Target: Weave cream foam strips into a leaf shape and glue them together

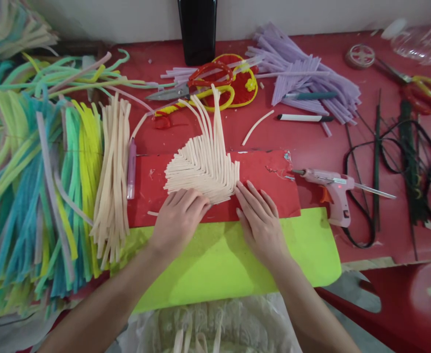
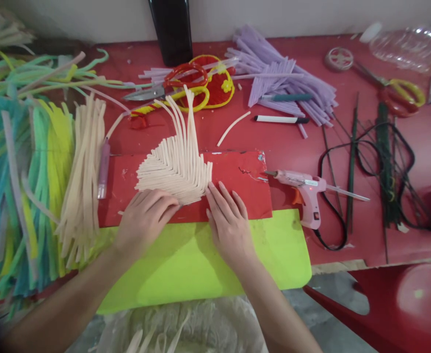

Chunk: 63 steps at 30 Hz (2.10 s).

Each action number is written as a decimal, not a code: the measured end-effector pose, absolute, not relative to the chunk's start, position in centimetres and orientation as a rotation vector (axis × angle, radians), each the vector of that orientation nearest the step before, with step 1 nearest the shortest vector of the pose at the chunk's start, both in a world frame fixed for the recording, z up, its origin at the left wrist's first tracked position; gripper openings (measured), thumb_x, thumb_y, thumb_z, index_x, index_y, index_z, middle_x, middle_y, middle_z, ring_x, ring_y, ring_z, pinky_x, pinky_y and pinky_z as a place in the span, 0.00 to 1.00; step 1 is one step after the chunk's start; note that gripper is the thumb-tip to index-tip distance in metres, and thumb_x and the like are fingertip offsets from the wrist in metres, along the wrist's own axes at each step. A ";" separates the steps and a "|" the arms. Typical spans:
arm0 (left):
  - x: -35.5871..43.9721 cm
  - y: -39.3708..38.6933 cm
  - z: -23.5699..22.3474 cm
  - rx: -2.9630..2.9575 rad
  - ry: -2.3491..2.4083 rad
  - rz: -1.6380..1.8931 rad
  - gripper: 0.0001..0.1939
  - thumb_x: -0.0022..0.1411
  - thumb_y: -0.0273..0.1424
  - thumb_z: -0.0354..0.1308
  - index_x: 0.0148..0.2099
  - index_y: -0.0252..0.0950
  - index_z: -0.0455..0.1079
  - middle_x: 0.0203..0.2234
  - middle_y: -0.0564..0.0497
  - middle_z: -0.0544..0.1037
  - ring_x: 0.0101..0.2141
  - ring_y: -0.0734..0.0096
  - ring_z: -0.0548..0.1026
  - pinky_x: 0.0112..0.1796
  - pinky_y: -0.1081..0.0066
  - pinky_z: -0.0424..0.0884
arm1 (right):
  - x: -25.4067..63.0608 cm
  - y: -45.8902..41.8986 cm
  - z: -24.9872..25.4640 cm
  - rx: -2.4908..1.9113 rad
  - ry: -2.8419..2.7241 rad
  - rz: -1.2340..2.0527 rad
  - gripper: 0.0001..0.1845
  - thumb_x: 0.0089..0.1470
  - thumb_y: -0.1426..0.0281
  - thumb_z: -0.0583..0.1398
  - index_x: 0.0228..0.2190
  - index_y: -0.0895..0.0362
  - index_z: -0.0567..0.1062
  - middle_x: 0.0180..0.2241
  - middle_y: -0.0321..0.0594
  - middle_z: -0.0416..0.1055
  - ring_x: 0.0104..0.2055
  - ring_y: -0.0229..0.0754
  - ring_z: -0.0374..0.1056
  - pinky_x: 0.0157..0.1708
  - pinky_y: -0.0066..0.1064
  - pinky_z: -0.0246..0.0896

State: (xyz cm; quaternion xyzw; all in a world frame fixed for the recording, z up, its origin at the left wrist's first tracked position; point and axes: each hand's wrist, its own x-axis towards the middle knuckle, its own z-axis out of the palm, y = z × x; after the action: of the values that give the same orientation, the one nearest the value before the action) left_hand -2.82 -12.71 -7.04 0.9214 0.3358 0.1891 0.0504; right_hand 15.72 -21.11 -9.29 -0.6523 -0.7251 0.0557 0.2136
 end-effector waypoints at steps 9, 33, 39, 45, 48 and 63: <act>-2.5 -12.7 -7.1 2.823 1.029 0.570 0.04 0.64 0.26 0.54 0.35 0.35 0.66 0.29 0.52 0.74 0.32 0.67 0.71 0.34 0.67 0.66 | 15.7 -21.1 -9.4 -1.810 -2.024 0.138 0.32 0.63 0.75 0.49 0.65 0.53 0.46 0.62 0.41 0.59 0.66 0.42 0.51 0.63 0.42 0.49; -2.0 -12.8 -7.1 2.814 1.047 0.558 0.05 0.64 0.27 0.54 0.34 0.36 0.67 0.28 0.52 0.74 0.31 0.68 0.71 0.33 0.68 0.66 | 15.8 -21.5 -9.1 -1.766 -1.877 0.188 0.32 0.62 0.76 0.49 0.65 0.50 0.47 0.63 0.44 0.55 0.66 0.45 0.50 0.61 0.45 0.53; -2.1 -12.7 -7.2 2.783 1.028 0.609 0.03 0.63 0.29 0.56 0.39 0.35 0.67 0.31 0.51 0.75 0.32 0.68 0.71 0.34 0.67 0.66 | 15.6 -23.1 -8.8 -1.782 -1.956 0.135 0.33 0.60 0.75 0.54 0.63 0.46 0.52 0.65 0.43 0.50 0.66 0.50 0.48 0.60 0.48 0.55; -2.1 -12.6 -7.3 2.738 1.019 0.615 0.01 0.64 0.28 0.55 0.38 0.36 0.67 0.31 0.52 0.75 0.33 0.68 0.71 0.35 0.67 0.65 | 15.2 -23.4 -8.9 -1.851 -2.082 0.114 0.32 0.60 0.71 0.55 0.63 0.47 0.53 0.67 0.42 0.46 0.68 0.52 0.44 0.62 0.50 0.51; -2.0 -12.4 -7.4 2.692 1.025 0.618 0.02 0.64 0.28 0.55 0.37 0.36 0.67 0.31 0.52 0.75 0.33 0.68 0.71 0.36 0.68 0.65 | 15.1 -23.2 -8.9 -1.863 -2.120 0.105 0.32 0.60 0.69 0.55 0.63 0.50 0.53 0.65 0.44 0.51 0.68 0.51 0.44 0.62 0.51 0.49; -1.5 -12.0 -7.5 2.538 1.082 0.555 0.02 0.61 0.27 0.58 0.35 0.37 0.67 0.30 0.54 0.75 0.33 0.68 0.70 0.36 0.69 0.64 | 14.9 -23.1 -8.9 -1.935 -2.149 0.131 0.30 0.61 0.67 0.54 0.63 0.52 0.55 0.67 0.46 0.45 0.69 0.52 0.40 0.62 0.51 0.48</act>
State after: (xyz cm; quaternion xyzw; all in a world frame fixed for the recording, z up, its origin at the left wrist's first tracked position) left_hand -1.50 -12.04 -7.46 0.8898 0.3792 0.1946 0.1631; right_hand 14.86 -23.07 -8.85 -0.6635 -0.7366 0.0448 0.1232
